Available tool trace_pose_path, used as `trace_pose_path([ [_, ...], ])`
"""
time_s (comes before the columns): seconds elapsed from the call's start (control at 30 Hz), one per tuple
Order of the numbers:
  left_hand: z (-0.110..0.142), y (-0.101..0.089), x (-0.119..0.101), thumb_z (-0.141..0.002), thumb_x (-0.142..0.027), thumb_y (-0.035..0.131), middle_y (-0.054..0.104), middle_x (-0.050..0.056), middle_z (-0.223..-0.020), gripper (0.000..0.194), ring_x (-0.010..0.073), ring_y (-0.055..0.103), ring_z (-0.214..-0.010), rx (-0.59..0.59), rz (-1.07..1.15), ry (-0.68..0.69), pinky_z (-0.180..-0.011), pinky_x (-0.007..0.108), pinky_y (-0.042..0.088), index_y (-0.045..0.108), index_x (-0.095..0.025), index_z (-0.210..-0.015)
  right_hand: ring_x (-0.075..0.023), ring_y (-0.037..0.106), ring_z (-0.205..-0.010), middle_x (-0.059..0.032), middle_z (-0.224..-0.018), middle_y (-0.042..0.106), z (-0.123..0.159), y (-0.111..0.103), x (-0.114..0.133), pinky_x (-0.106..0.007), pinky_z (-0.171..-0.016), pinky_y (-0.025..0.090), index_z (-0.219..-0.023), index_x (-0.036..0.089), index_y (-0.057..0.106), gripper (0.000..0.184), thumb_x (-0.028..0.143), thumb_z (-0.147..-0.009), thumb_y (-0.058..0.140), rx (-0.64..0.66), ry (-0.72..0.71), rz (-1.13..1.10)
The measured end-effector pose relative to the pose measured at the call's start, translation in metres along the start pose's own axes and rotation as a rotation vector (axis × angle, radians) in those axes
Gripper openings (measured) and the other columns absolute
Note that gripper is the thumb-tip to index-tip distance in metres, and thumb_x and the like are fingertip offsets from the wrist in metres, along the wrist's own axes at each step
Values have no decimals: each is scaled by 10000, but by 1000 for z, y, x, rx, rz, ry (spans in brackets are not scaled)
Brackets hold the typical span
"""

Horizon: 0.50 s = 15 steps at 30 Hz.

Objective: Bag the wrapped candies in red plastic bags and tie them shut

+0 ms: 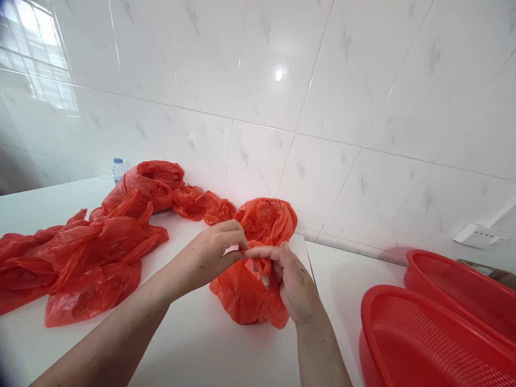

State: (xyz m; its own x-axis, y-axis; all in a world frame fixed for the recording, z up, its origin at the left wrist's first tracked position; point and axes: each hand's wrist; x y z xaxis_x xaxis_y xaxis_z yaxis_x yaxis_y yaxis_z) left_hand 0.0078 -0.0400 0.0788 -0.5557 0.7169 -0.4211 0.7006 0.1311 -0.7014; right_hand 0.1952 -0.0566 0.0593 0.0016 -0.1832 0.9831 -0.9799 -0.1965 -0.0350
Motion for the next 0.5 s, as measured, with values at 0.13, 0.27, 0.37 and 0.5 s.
trace_pose_path([
  [0.13, 2, -4, -2, -827, -142, 478, 578, -7, -807, 129, 130, 528, -712, 121, 38, -53, -579, 238, 379, 549, -198, -735, -101, 421, -596, 6, -693, 540, 0, -1, 0, -243, -566, 365, -811, 210, 690, 230, 401, -794, 561, 81, 26, 170],
  [0.27, 5, -6, -3, -859, -252, 442, 552, -37, -671, 120, 113, 440, -535, 291, 56, -205, -446, 232, 302, 526, -225, -777, -137, 514, -708, 10, -834, 598, -2, 6, 0, -263, -617, 415, -1004, 275, 603, 287, 282, -717, 622, -29, 24, 365],
  [0.37, 5, -6, -3, -855, -283, 446, 573, -34, -682, 117, 111, 432, -518, 328, 29, -238, -428, 234, 278, 521, -231, -781, -131, 486, -621, 26, -719, 579, -4, 10, -2, -253, -548, 393, -954, 276, 612, 200, 312, -762, 571, -174, 40, 571],
  [0.5, 3, -4, -3, -850, -265, 442, 602, -26, -713, 116, 123, 484, -565, 303, 1, -220, -451, 232, 295, 543, -237, -801, -129, 512, -631, 21, -761, 621, -5, 8, -2, -255, -556, 407, -984, 278, 631, 245, 242, -781, 498, -176, 33, 553],
])
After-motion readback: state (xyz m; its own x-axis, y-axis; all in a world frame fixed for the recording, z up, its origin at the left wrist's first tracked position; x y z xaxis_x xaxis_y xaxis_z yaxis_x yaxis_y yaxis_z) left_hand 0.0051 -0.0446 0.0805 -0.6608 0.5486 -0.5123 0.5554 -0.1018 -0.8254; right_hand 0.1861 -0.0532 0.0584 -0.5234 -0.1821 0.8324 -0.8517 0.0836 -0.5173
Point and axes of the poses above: each hand's wrist, its own z-axis away from the middle knuckle, its own y-axis out of the palm, x = y × z
